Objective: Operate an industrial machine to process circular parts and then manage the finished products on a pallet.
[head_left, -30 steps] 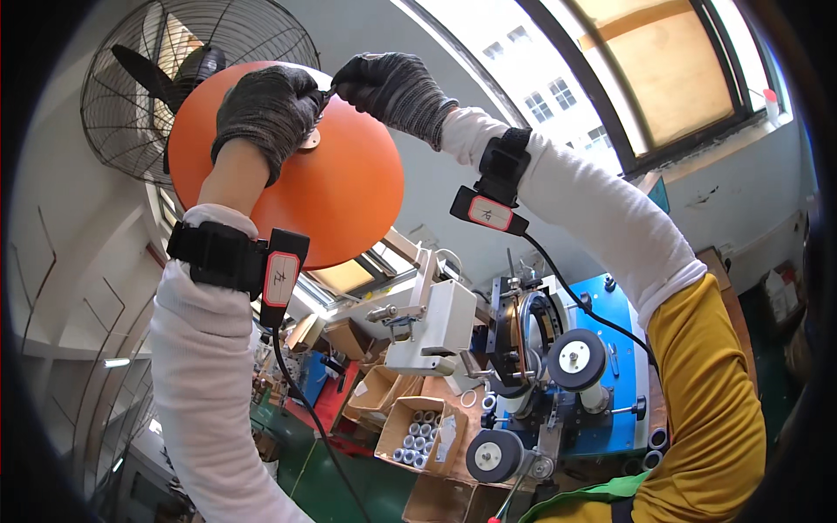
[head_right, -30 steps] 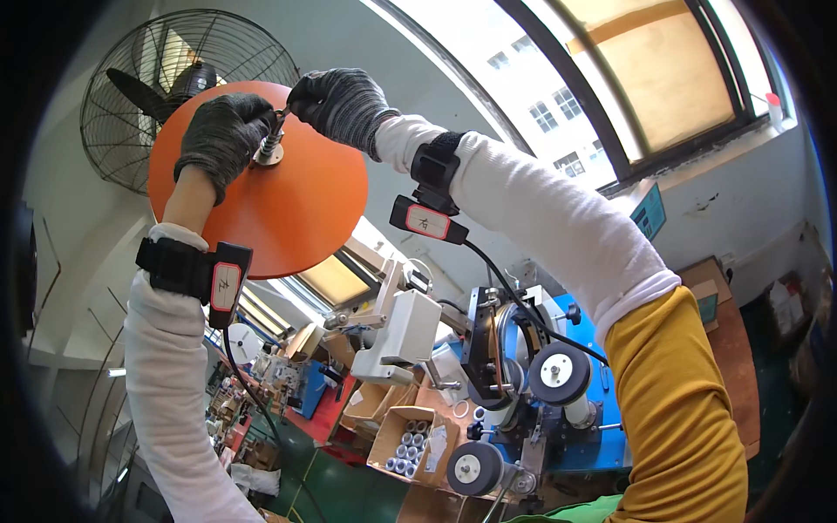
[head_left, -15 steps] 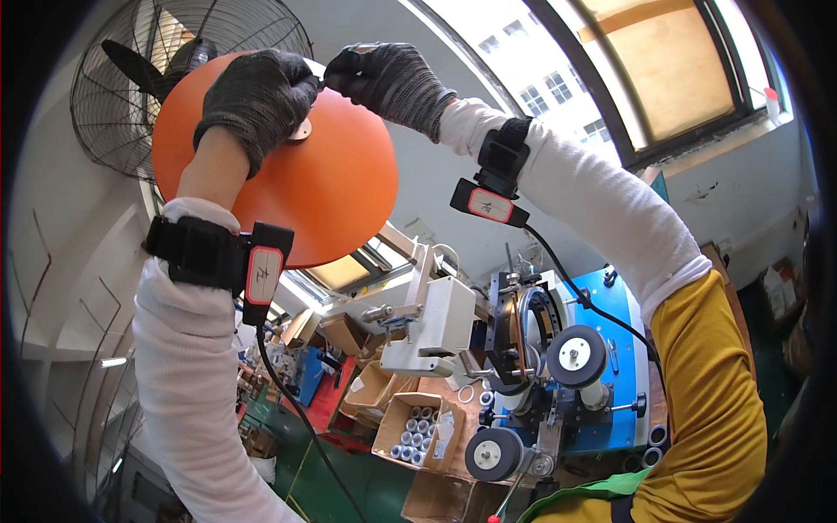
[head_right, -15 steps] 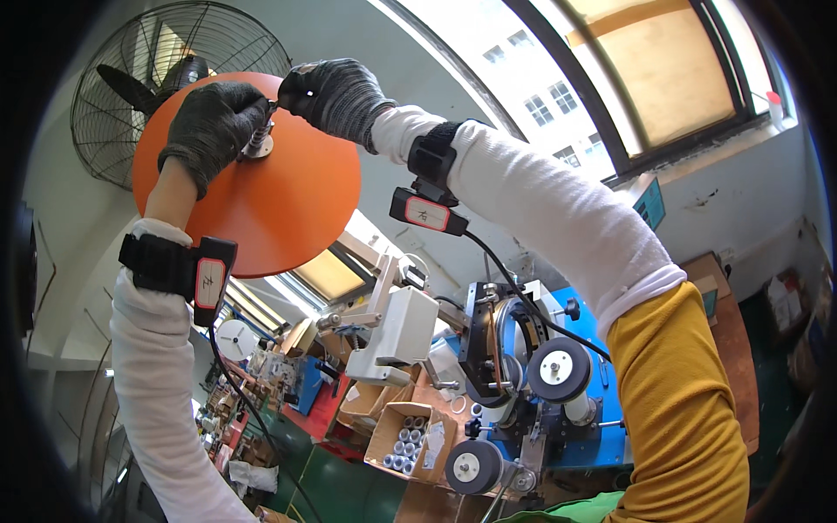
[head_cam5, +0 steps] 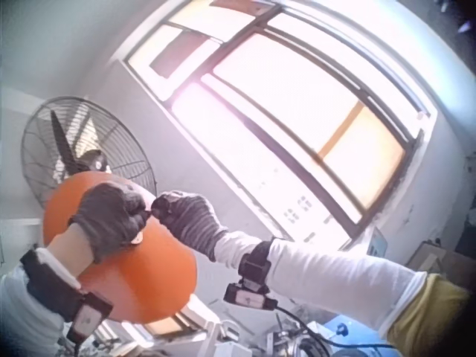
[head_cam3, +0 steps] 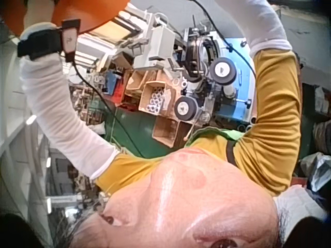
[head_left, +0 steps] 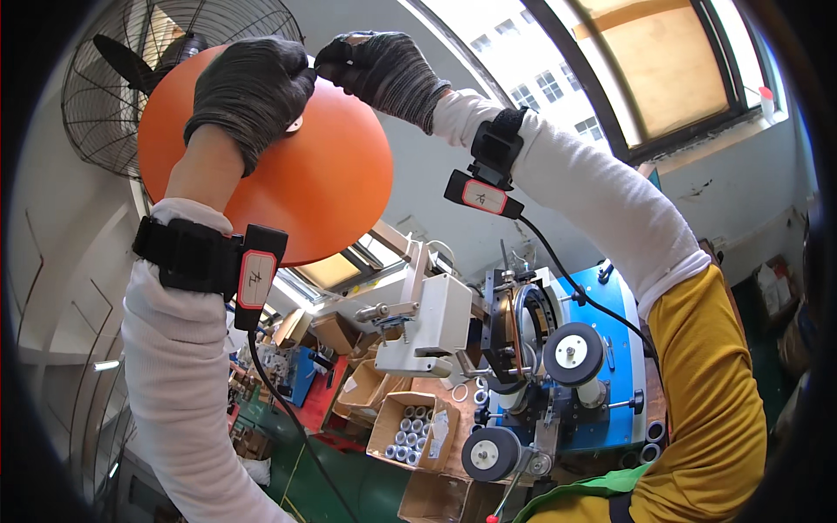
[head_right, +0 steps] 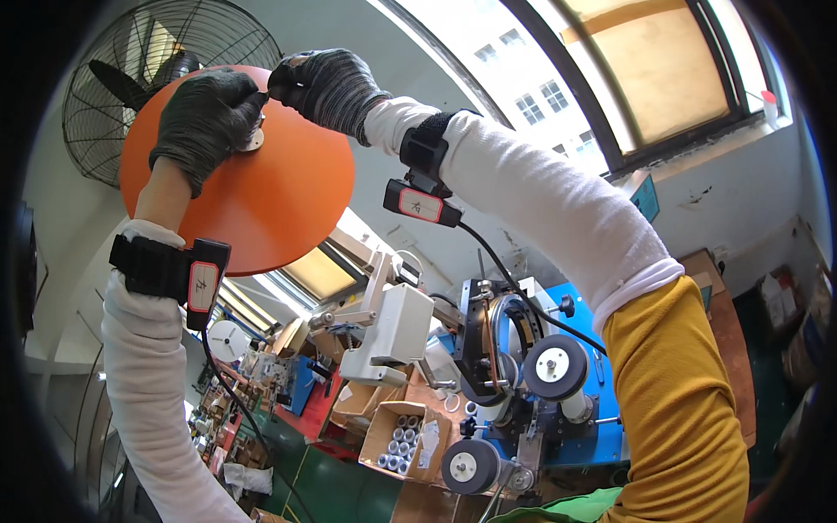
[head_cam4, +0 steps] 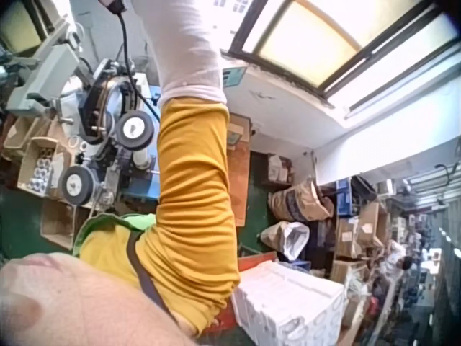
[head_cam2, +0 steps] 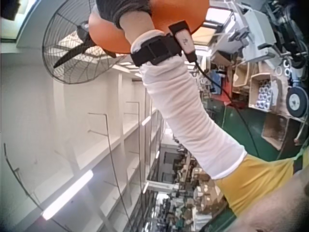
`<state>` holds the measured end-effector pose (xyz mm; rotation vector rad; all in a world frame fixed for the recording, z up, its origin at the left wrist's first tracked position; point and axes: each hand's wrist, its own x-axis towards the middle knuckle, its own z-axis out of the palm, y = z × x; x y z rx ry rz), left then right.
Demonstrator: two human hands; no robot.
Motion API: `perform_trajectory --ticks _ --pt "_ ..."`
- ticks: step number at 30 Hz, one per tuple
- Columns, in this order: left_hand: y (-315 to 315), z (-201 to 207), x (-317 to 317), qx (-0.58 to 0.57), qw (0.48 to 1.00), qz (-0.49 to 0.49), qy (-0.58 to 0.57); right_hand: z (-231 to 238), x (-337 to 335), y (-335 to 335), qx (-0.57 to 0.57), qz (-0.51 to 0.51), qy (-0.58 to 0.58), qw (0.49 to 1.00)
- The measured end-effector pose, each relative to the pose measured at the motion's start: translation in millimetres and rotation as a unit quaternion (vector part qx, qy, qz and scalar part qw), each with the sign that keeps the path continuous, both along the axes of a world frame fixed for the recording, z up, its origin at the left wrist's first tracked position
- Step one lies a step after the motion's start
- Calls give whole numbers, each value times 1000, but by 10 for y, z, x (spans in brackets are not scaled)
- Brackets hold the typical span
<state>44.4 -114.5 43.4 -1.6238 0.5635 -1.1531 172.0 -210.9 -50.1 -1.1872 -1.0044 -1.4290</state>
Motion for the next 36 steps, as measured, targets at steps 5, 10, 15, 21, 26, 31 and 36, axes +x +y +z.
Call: perform_trajectory --ticks 5,10,15,21,26,31,36 --pt "-51 114 29 -240 950 -31 195 -99 -57 24 20 -66 -20 997" --pt "39 383 225 -249 937 -4 243 -91 -127 61 19 -36 -1 999" --pt "36 425 292 -254 913 -19 319 58 -7 74 -39 56 48 997" --pt "63 355 185 -231 923 -50 304 92 -203 -126 -4 -145 -154 977" --pt "157 379 -257 -333 902 -239 135 468 -450 -234 -200 -190 112 955" --pt "423 132 -750 -303 898 -306 89 450 -393 -205 -182 205 418 866" --pt "782 -313 -1183 -199 934 -295 -7 218 -239 -415 -160 50 421 891"
